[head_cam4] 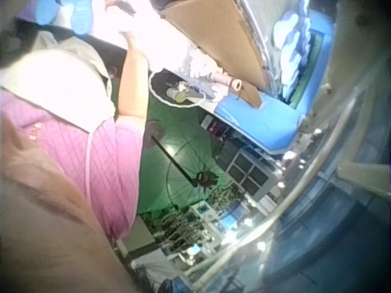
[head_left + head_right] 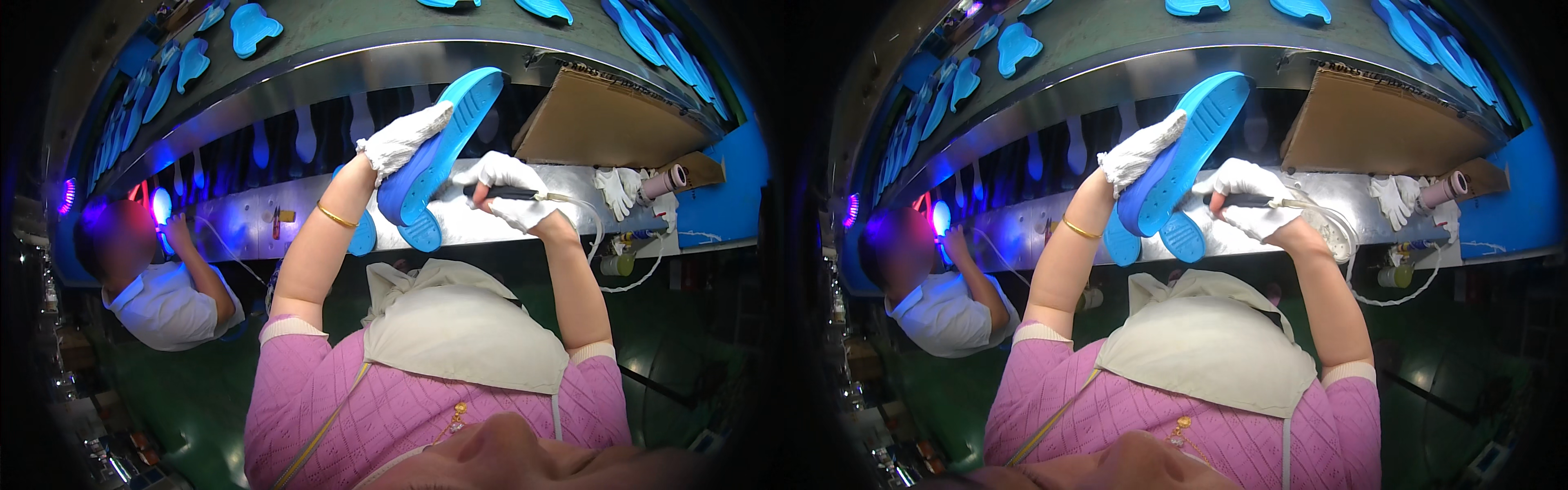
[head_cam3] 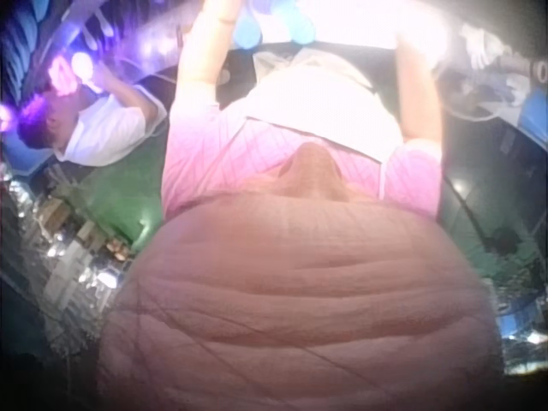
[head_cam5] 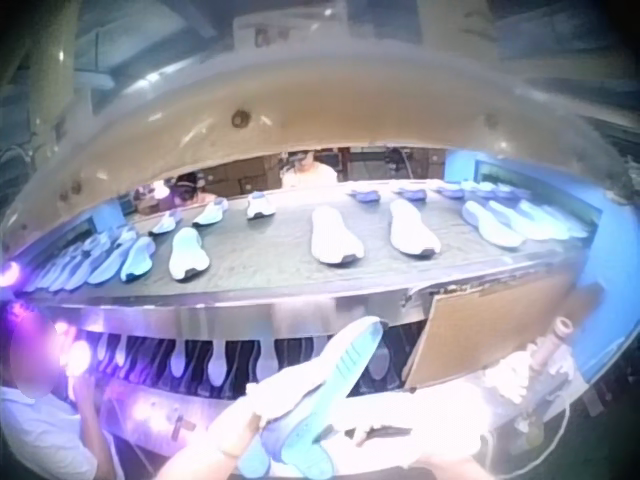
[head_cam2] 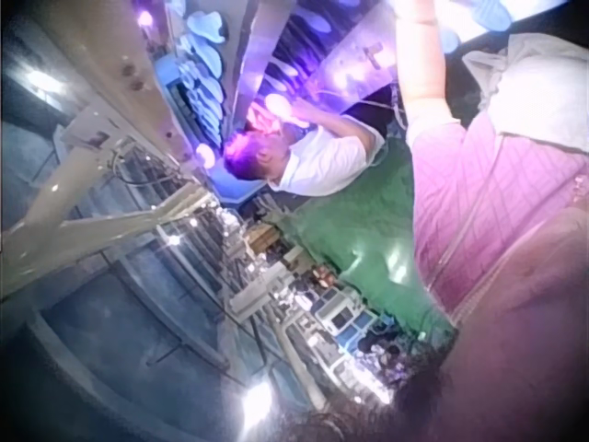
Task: The person takes shoe soles from a conveyor belt, applies adhesive across each sole using a brush applicator tool, and sets them on the workbench.
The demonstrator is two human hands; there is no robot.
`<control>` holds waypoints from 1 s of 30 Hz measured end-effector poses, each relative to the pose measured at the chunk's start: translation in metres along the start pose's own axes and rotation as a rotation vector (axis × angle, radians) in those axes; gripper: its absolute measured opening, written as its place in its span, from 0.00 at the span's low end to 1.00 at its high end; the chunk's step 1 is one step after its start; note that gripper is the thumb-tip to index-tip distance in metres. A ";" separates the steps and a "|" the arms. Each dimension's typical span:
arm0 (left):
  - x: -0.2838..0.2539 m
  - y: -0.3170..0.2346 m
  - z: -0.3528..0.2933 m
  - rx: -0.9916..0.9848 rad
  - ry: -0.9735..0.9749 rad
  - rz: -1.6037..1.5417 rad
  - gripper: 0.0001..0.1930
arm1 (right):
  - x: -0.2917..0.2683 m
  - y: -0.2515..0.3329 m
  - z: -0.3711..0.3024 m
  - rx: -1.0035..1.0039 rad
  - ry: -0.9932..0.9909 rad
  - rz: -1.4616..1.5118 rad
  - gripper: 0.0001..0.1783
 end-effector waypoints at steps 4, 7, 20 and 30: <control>-0.005 -0.008 -0.013 0.192 0.021 -0.215 0.29 | -0.019 0.002 -0.009 0.087 0.045 0.405 0.07; -0.005 -0.011 -0.033 0.588 -0.219 -0.525 0.42 | -0.028 0.010 -0.016 0.078 -0.176 0.475 0.08; 0.052 0.078 -0.048 0.210 0.078 -0.972 0.33 | -0.005 -0.016 -0.008 0.045 -0.570 0.381 0.09; 0.066 0.091 -0.030 0.319 0.127 -1.446 0.42 | 0.015 -0.003 -0.014 0.044 -0.399 0.531 0.13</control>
Point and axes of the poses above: each hand's wrist, its own z-axis towards the middle knuckle, its own x-axis out of the palm, y = z × x, the point moved 2 cm from there along z, towards the middle knuckle, and after that the axes turned 12 degrees about x, right-handed, at the moved point
